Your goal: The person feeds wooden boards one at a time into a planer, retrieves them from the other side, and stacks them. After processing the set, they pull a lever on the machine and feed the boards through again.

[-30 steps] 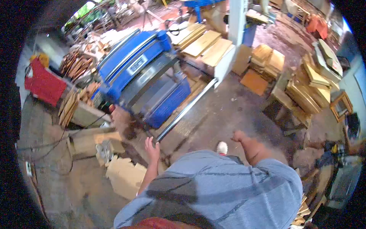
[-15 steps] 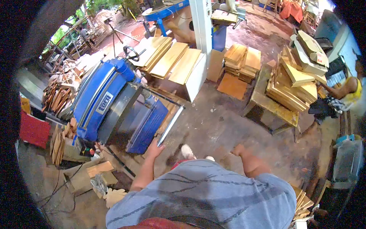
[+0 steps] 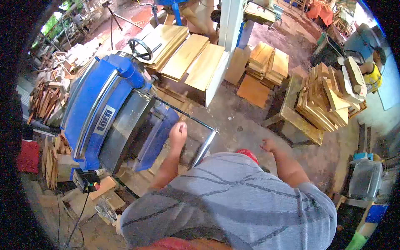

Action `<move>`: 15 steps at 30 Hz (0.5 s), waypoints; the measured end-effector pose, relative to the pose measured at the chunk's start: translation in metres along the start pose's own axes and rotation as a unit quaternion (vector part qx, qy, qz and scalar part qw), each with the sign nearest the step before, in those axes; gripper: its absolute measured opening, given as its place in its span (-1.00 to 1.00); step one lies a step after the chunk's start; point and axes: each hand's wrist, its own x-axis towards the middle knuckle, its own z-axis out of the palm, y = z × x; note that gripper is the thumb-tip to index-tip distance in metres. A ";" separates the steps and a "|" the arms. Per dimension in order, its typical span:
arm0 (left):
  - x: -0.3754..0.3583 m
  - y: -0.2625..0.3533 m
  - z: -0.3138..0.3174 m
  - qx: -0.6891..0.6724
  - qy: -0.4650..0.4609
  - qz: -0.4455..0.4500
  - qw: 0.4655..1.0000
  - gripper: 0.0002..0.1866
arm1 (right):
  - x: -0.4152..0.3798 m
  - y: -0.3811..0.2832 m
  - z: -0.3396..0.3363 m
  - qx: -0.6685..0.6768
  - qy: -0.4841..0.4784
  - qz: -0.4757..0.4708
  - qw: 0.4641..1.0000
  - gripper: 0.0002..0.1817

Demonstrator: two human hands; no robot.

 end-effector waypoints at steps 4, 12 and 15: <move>0.073 0.009 0.002 0.024 -0.002 0.089 0.996 -0.84 | 0.038 -0.061 -0.031 -0.127 -0.046 -0.076 0.988 -0.37; 0.134 -0.017 0.050 0.100 -0.024 -0.034 0.994 -0.80 | 0.162 -0.160 -0.063 -0.032 -0.118 -0.168 0.978 -0.43; 0.152 0.014 0.052 0.142 -0.043 -0.189 0.971 -0.74 | 0.245 -0.153 -0.036 0.001 -0.189 -0.187 0.964 -0.46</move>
